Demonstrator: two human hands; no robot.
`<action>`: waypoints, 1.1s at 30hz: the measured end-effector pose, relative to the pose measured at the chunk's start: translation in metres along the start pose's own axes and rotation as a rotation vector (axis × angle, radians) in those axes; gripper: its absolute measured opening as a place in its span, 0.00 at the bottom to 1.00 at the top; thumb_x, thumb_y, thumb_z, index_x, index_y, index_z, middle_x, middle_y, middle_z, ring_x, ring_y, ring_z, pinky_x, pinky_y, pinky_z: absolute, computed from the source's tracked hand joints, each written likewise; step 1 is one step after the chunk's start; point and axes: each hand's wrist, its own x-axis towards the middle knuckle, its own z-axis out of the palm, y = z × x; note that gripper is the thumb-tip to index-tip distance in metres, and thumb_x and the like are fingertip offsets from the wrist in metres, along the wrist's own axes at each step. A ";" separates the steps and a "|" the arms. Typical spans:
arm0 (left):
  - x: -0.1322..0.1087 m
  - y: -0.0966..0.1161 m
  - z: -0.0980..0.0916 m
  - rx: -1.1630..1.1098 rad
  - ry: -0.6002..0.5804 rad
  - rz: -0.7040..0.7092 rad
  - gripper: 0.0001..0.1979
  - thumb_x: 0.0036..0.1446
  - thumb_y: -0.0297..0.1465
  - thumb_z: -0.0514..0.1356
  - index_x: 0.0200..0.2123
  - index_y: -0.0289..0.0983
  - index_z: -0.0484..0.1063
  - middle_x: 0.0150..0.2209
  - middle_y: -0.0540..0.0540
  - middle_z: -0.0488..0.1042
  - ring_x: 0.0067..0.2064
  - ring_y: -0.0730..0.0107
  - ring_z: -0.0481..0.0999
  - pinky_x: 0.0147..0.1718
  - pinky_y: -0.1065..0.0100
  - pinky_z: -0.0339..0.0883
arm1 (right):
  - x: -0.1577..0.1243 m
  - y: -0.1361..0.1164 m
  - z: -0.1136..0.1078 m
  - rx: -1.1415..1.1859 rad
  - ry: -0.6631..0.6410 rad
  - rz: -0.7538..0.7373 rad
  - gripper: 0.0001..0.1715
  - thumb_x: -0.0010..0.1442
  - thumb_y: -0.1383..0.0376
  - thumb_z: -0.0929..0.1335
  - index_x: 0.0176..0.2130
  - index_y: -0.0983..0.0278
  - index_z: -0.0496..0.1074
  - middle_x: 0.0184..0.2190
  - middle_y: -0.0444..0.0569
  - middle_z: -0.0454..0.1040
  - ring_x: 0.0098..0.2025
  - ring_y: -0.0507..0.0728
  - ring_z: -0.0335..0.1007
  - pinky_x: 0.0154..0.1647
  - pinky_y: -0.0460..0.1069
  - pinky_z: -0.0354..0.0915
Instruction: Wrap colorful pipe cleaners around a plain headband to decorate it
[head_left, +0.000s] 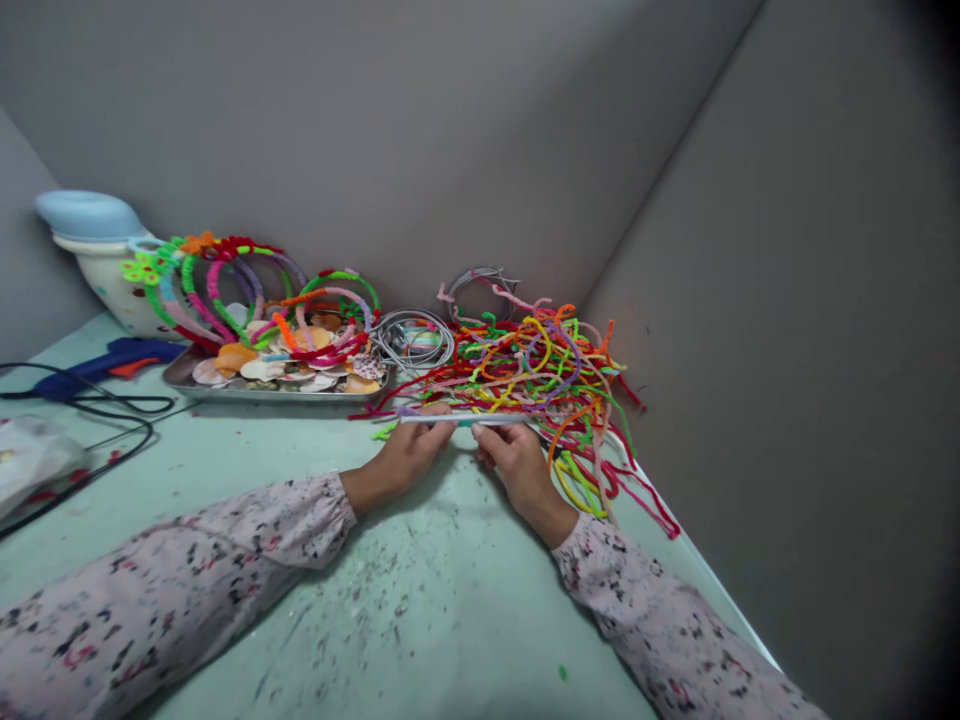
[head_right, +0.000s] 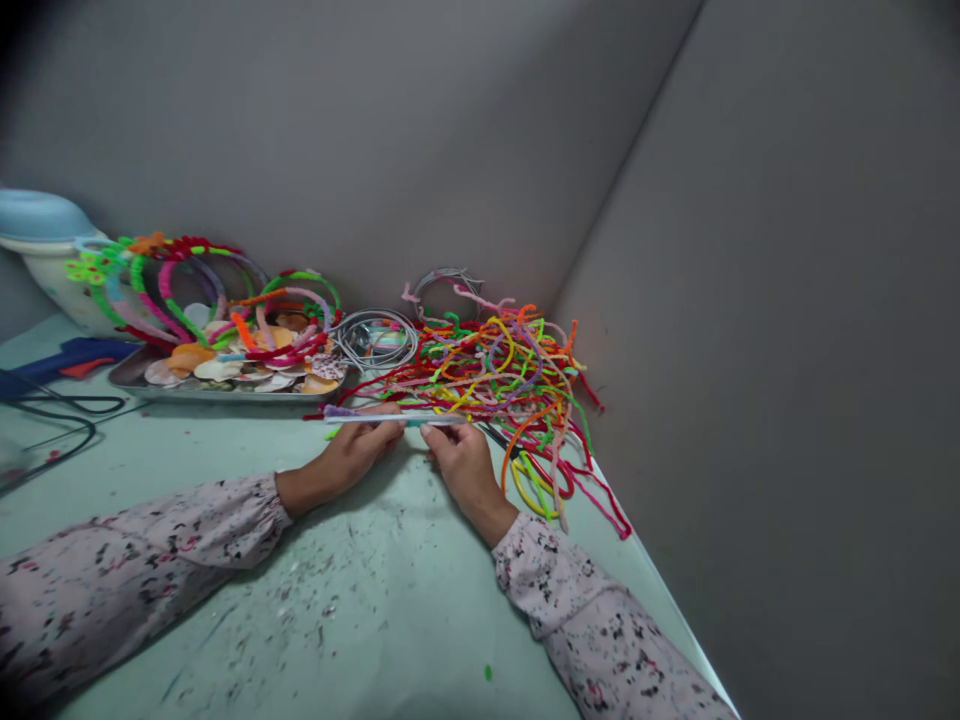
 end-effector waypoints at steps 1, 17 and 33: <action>0.000 0.000 0.000 0.004 -0.002 -0.003 0.12 0.57 0.31 0.49 0.21 0.37 0.59 0.20 0.53 0.59 0.25 0.73 0.59 0.26 0.69 0.52 | 0.000 0.001 0.000 -0.005 0.002 0.000 0.13 0.54 0.58 0.67 0.25 0.64 0.69 0.16 0.40 0.64 0.19 0.50 0.56 0.21 0.46 0.55; -0.001 -0.003 0.002 0.117 0.010 0.088 0.13 0.60 0.36 0.51 0.25 0.36 0.62 0.24 0.52 0.61 0.27 0.73 0.59 0.27 0.71 0.54 | -0.002 0.001 0.000 0.044 0.001 0.022 0.10 0.54 0.61 0.65 0.25 0.63 0.67 0.15 0.39 0.62 0.18 0.50 0.55 0.19 0.45 0.52; 0.003 -0.008 0.001 -0.107 0.043 -0.126 0.12 0.56 0.35 0.50 0.22 0.38 0.60 0.19 0.53 0.57 0.22 0.74 0.55 0.20 0.70 0.48 | 0.004 0.010 0.005 0.061 0.111 -0.136 0.12 0.52 0.62 0.70 0.38 0.62 0.67 0.27 0.41 0.68 0.29 0.52 0.64 0.31 0.46 0.62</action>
